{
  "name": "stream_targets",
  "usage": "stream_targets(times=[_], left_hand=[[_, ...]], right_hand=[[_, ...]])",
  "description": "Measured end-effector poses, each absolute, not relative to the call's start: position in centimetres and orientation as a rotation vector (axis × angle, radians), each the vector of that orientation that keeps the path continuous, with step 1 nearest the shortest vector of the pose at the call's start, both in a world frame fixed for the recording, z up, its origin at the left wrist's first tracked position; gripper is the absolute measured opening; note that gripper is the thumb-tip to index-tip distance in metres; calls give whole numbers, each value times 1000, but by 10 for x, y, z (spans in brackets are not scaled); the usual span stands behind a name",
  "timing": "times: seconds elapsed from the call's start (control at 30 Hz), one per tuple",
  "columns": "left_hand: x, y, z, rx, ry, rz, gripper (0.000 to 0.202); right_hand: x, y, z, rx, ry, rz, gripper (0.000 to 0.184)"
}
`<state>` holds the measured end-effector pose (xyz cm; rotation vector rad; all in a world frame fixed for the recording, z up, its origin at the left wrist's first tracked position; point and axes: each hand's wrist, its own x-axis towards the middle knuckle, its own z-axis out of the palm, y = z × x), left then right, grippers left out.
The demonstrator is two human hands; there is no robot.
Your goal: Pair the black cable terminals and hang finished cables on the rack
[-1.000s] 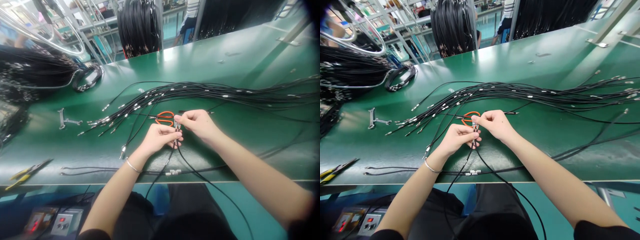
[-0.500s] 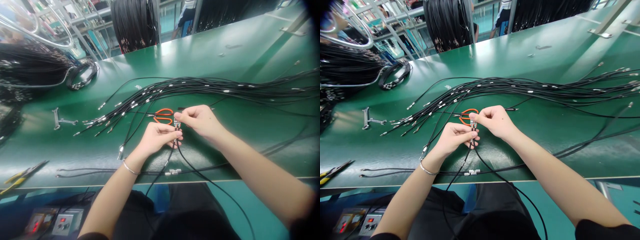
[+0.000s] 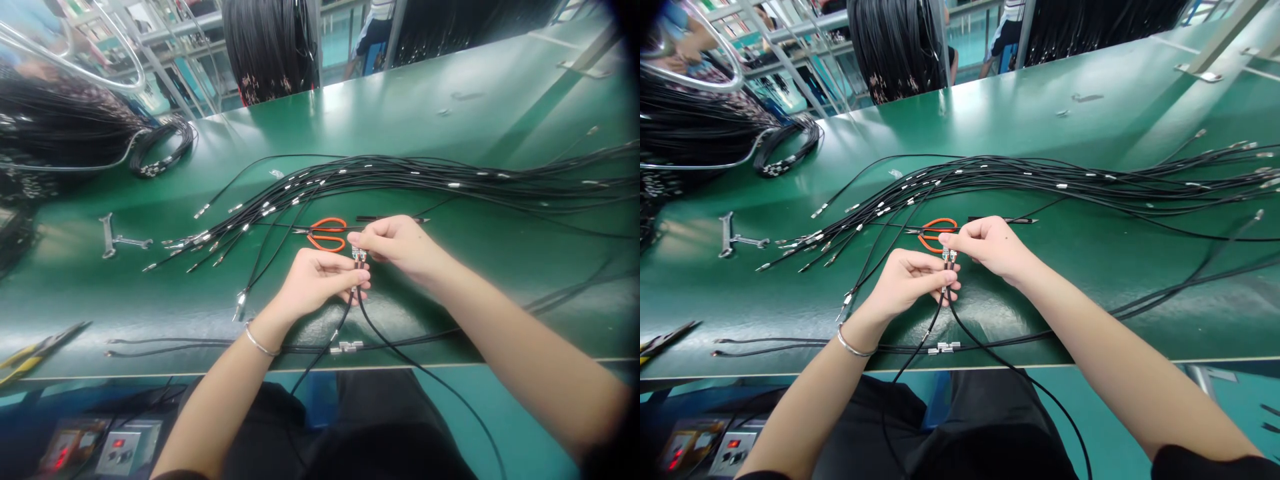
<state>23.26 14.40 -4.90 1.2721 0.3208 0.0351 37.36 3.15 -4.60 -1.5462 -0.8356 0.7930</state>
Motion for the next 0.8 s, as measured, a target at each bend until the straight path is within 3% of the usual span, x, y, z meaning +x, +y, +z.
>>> stream_targets(times=[0.8], left_hand=[[231,141,-53,1232,282,9,29]], right_hand=[[372,33,-49,-1265,-663,1281,46]])
